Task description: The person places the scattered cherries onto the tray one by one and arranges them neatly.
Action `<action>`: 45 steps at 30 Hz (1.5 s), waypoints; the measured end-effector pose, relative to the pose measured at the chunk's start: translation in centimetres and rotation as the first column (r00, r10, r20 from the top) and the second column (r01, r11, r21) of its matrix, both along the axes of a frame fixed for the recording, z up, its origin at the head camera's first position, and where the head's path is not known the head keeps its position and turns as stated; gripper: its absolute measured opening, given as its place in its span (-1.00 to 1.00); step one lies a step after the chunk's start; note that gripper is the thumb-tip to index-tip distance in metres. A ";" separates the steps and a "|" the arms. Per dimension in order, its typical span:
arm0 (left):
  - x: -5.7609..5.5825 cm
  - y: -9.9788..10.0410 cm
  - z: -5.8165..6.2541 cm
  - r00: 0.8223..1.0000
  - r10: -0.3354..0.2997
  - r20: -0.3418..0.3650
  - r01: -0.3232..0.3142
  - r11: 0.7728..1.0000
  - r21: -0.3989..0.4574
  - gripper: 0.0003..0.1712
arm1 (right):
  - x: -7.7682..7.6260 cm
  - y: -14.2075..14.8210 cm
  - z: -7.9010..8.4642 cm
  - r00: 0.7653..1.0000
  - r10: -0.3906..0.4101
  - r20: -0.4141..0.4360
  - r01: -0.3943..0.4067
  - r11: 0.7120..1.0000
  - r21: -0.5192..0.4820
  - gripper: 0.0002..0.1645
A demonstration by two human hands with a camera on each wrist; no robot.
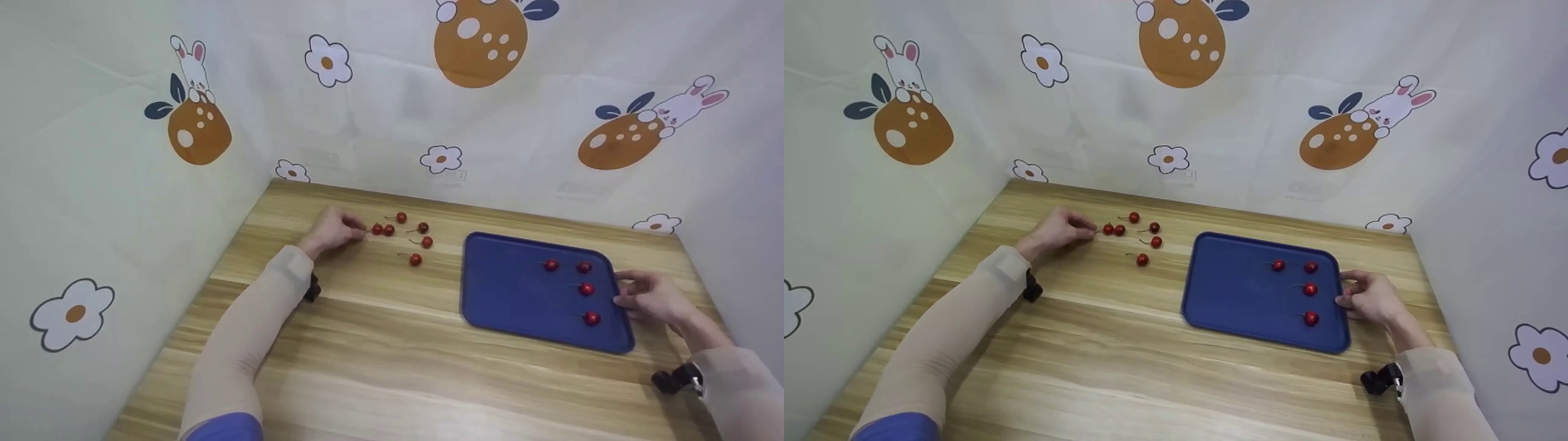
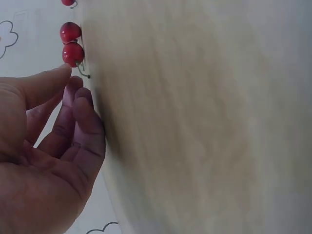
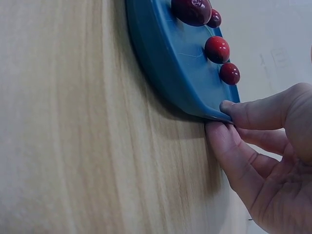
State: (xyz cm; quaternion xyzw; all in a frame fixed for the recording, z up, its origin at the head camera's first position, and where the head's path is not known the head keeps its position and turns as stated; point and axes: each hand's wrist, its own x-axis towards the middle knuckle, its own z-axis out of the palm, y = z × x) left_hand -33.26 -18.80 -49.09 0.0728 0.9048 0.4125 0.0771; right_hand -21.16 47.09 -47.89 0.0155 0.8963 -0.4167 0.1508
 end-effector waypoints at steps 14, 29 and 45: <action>-0.8 0.7 -0.5 0.998 0.015 -0.057 -0.023 0.989 -0.146 -0.84 | -0.2 -0.2 -0.1 1.000 0.001 0.009 0.000 1.000 -0.027 -0.14; -3.3 -0.4 -3.3 0.991 -0.033 -0.130 0.019 0.994 -0.107 -0.92 | -0.3 -0.2 0.1 1.000 -0.007 0.022 0.008 0.999 -0.034 -0.11; 1.9 2.6 1.8 0.999 -0.007 0.052 -0.007 0.964 0.266 -0.83 | -0.1 -0.1 0.0 1.000 -0.001 -0.001 0.001 1.000 0.001 -0.15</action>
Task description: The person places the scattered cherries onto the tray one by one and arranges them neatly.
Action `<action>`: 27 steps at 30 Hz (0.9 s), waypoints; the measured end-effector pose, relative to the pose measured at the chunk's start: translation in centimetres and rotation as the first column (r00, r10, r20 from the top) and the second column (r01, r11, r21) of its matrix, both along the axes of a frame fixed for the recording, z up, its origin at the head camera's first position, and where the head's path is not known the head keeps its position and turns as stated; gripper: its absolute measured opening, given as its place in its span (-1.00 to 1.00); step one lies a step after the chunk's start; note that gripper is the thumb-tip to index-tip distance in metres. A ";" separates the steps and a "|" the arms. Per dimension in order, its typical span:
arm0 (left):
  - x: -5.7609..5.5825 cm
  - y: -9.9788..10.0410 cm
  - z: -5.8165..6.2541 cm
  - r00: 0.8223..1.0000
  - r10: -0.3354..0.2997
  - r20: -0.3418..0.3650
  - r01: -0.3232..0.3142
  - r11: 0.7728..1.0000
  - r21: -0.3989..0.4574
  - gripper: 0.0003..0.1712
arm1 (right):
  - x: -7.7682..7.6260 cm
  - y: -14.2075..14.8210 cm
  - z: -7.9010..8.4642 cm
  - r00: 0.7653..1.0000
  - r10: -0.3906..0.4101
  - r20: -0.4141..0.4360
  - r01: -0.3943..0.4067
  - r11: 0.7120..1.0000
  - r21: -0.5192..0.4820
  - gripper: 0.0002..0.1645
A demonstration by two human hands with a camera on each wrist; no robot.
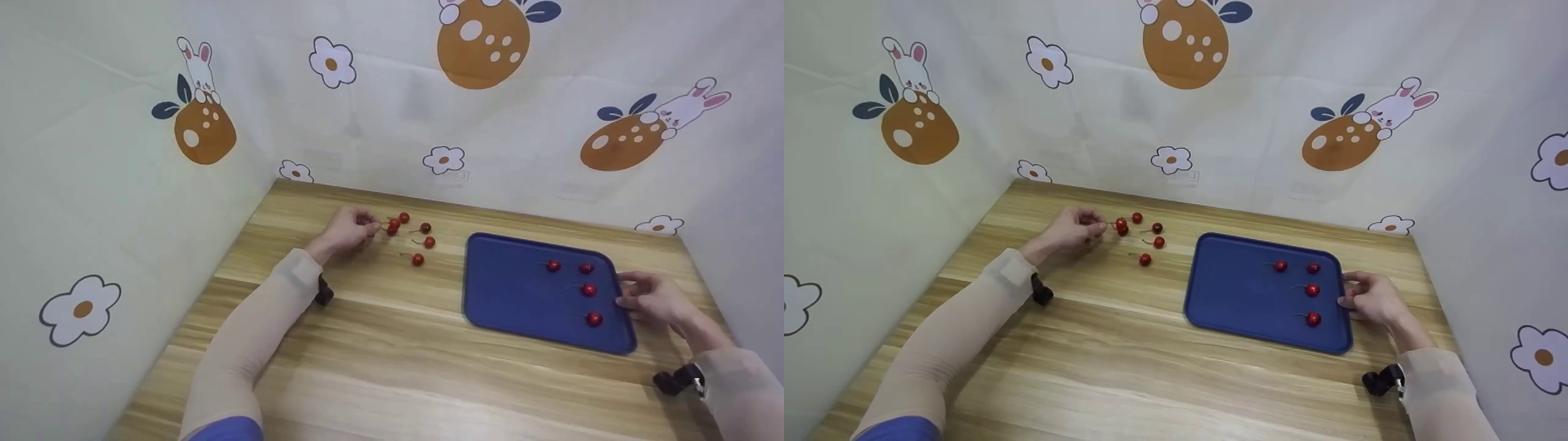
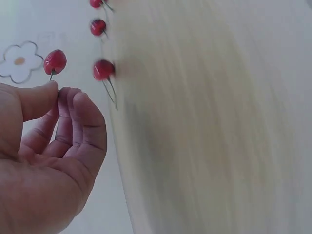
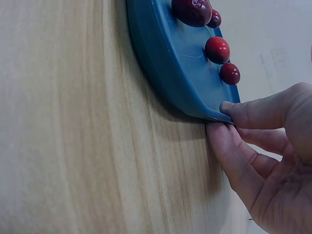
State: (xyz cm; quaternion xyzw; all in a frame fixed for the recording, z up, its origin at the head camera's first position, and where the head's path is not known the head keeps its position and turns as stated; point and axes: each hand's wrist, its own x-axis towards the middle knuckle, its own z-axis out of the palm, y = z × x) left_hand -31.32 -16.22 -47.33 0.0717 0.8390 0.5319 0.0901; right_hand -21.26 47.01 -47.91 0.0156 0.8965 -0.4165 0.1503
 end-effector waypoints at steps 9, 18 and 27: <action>0.7 4.2 0.4 1.000 -0.028 0.002 0.028 0.986 0.163 -0.89 | 0.2 0.0 0.1 1.000 -0.004 0.007 0.004 1.000 -0.001 -0.12; 1.8 9.2 0.9 0.996 -0.083 0.039 0.075 0.983 0.169 -0.92 | 0.2 0.0 0.2 1.000 -0.005 0.008 0.005 1.000 0.004 -0.11; 2.7 13.8 1.0 0.991 -0.135 -0.024 0.136 0.987 0.084 -0.93 | 0.1 0.1 0.1 1.000 -0.005 0.019 0.005 1.000 -0.014 -0.10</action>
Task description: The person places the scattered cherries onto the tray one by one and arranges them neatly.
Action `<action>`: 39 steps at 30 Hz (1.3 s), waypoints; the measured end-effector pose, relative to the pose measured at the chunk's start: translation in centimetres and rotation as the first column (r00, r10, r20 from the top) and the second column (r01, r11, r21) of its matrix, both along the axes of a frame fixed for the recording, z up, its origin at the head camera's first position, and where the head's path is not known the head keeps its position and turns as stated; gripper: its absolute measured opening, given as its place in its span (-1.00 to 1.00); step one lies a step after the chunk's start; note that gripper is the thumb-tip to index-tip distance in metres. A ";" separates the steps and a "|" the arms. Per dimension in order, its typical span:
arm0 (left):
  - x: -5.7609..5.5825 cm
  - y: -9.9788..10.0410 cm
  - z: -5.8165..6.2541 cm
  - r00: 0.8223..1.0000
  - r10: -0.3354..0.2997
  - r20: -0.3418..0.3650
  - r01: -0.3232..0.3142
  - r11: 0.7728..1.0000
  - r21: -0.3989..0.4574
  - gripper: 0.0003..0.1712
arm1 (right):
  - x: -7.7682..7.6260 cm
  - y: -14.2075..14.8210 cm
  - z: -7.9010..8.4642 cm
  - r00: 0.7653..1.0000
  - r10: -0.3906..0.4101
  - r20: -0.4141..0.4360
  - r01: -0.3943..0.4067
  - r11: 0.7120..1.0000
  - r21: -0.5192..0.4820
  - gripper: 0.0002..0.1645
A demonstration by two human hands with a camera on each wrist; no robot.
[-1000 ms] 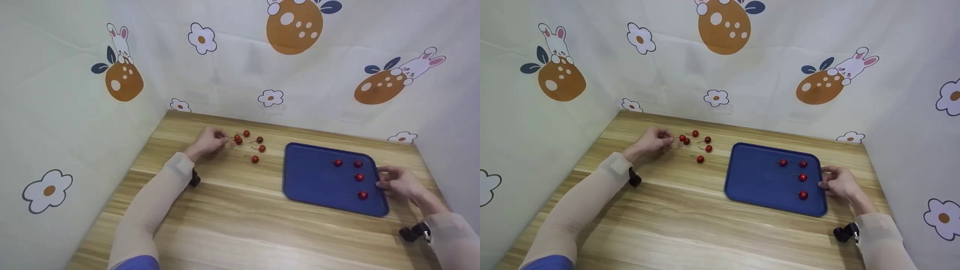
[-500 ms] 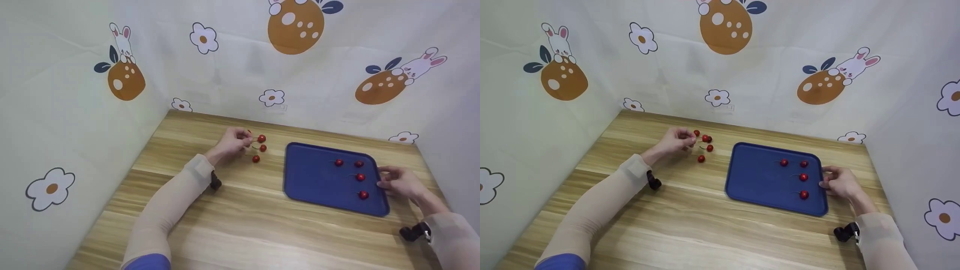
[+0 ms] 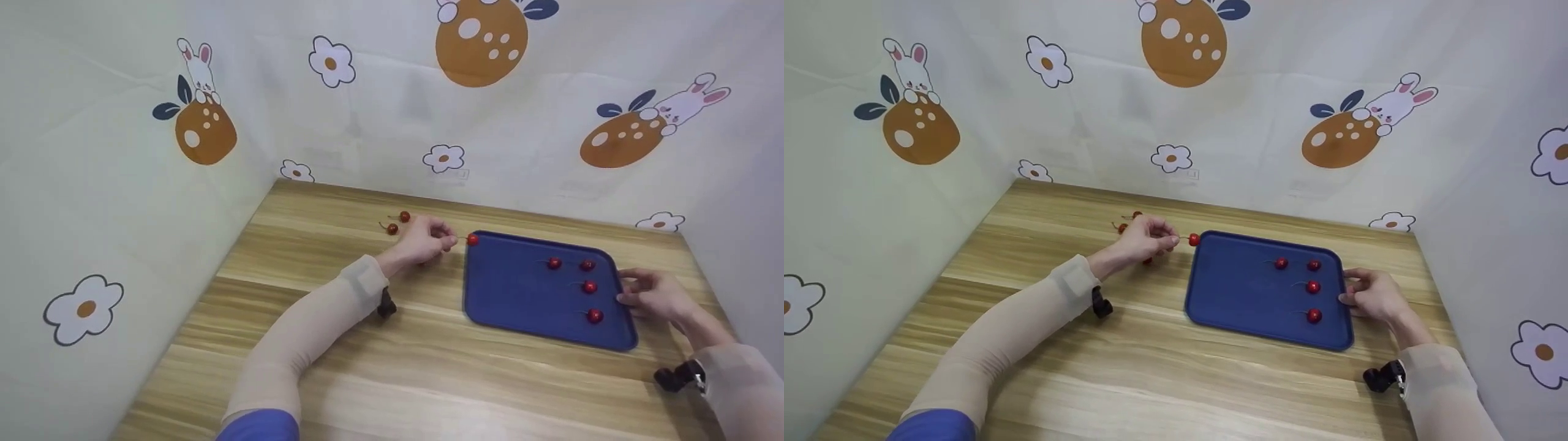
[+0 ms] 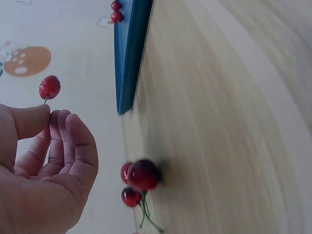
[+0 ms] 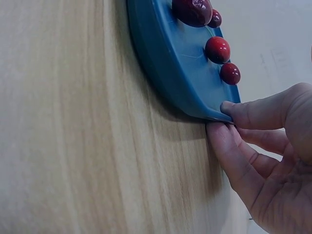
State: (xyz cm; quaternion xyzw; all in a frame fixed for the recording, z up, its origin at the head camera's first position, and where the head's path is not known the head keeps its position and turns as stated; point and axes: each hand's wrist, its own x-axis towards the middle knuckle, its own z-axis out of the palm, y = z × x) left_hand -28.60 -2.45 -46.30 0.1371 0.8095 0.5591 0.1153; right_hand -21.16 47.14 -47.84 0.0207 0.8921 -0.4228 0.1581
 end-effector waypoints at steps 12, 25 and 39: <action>0.7 5.4 0.7 1.000 -0.012 -0.004 0.012 1.000 -0.006 -0.93 | 0.0 0.0 0.0 1.000 0.003 0.010 -0.003 1.000 -0.017 -0.13; 0.9 10.1 0.3 0.994 -0.042 -0.101 0.029 0.992 -0.121 -0.93 | 0.1 -0.1 -0.1 1.000 0.001 -0.005 -0.001 1.000 -0.002 -0.12; 2.3 14.6 0.1 0.980 -0.063 -0.188 -0.012 0.927 -0.375 -0.93 | 0.1 0.0 -0.3 1.000 0.001 -0.004 -0.001 1.000 -0.001 -0.13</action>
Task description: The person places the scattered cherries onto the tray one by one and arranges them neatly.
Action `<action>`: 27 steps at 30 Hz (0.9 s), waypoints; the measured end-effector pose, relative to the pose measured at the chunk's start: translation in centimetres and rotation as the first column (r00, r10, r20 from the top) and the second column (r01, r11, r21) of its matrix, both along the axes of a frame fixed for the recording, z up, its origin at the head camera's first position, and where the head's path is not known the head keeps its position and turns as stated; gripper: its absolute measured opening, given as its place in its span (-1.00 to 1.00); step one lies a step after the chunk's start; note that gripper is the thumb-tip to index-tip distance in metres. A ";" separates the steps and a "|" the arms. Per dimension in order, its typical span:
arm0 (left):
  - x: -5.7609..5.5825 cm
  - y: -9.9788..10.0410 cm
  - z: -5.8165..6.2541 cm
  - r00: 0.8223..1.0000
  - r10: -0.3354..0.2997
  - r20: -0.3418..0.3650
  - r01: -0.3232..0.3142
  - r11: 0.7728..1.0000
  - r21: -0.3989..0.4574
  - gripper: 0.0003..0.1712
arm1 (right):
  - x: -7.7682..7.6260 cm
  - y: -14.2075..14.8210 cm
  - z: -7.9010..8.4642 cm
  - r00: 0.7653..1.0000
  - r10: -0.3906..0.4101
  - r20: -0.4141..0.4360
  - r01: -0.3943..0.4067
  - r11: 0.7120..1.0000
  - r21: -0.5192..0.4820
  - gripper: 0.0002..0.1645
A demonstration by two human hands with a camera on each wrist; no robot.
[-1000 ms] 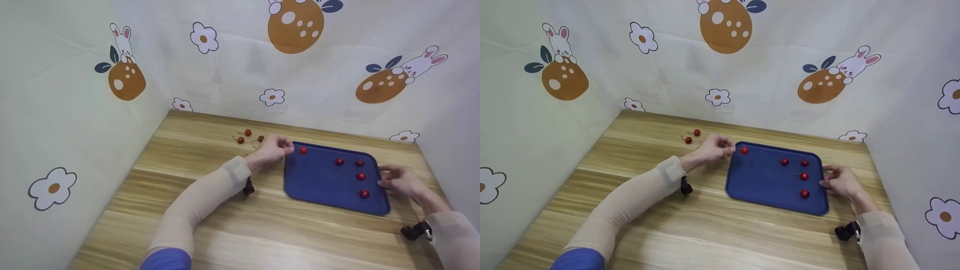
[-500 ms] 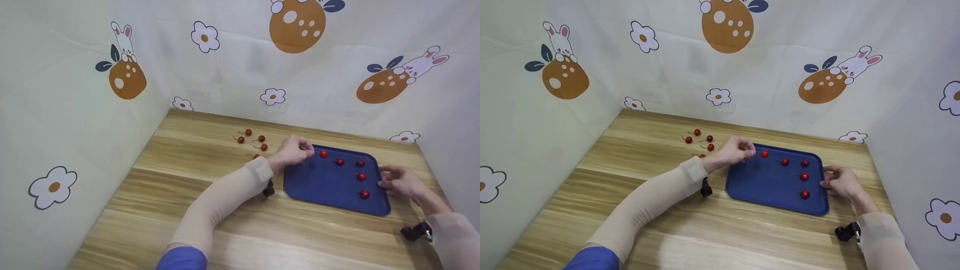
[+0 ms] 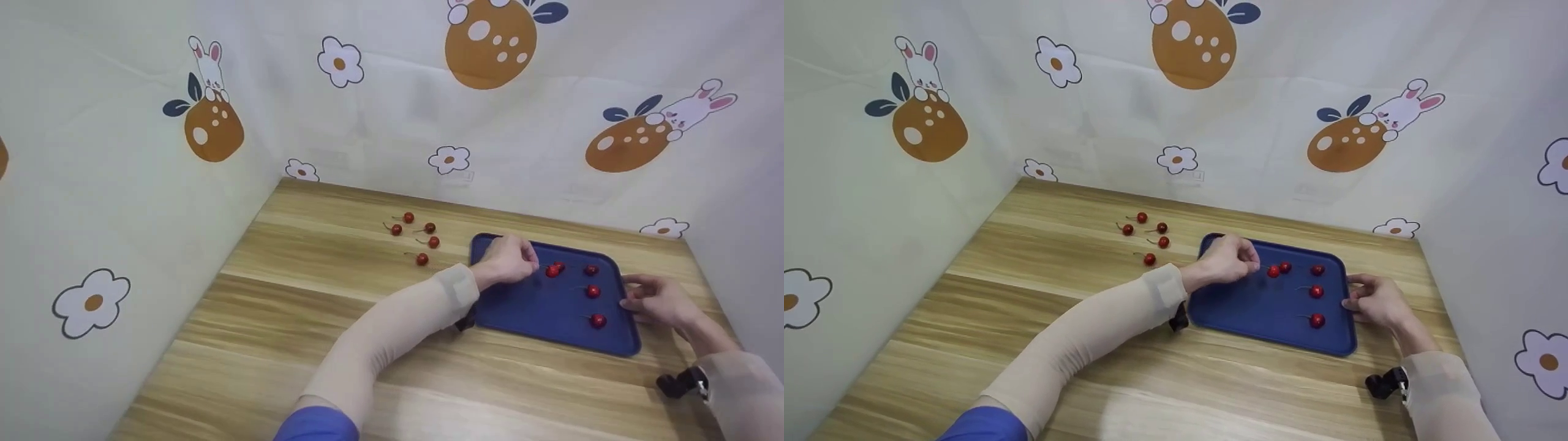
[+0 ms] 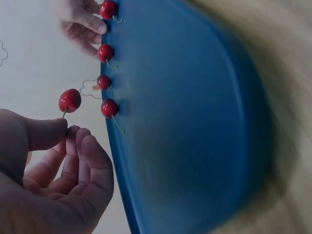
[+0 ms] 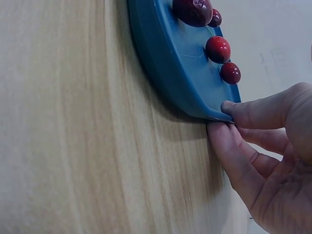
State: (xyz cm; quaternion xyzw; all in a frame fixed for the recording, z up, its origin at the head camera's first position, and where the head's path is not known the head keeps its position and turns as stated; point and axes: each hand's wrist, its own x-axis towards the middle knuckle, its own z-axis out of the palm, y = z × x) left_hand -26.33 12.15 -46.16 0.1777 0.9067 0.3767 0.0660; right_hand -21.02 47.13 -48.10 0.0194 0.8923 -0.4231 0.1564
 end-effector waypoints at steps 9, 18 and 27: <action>1.0 2.4 -0.6 0.999 0.051 0.006 -0.048 0.977 -0.206 -0.82 | 0.0 -0.1 0.0 1.000 0.005 -0.016 -0.005 1.000 0.024 -0.14; 1.0 3.8 -0.5 0.995 0.101 -0.019 -0.100 0.915 -0.390 -0.71 | -0.2 0.1 0.2 1.000 -0.001 -0.002 0.001 1.000 0.018 -0.14; 0.4 4.8 -1.1 0.994 0.092 -0.063 -0.109 0.906 -0.409 -0.59 | -0.1 -0.1 0.1 1.000 0.006 -0.013 -0.006 1.000 0.001 -0.12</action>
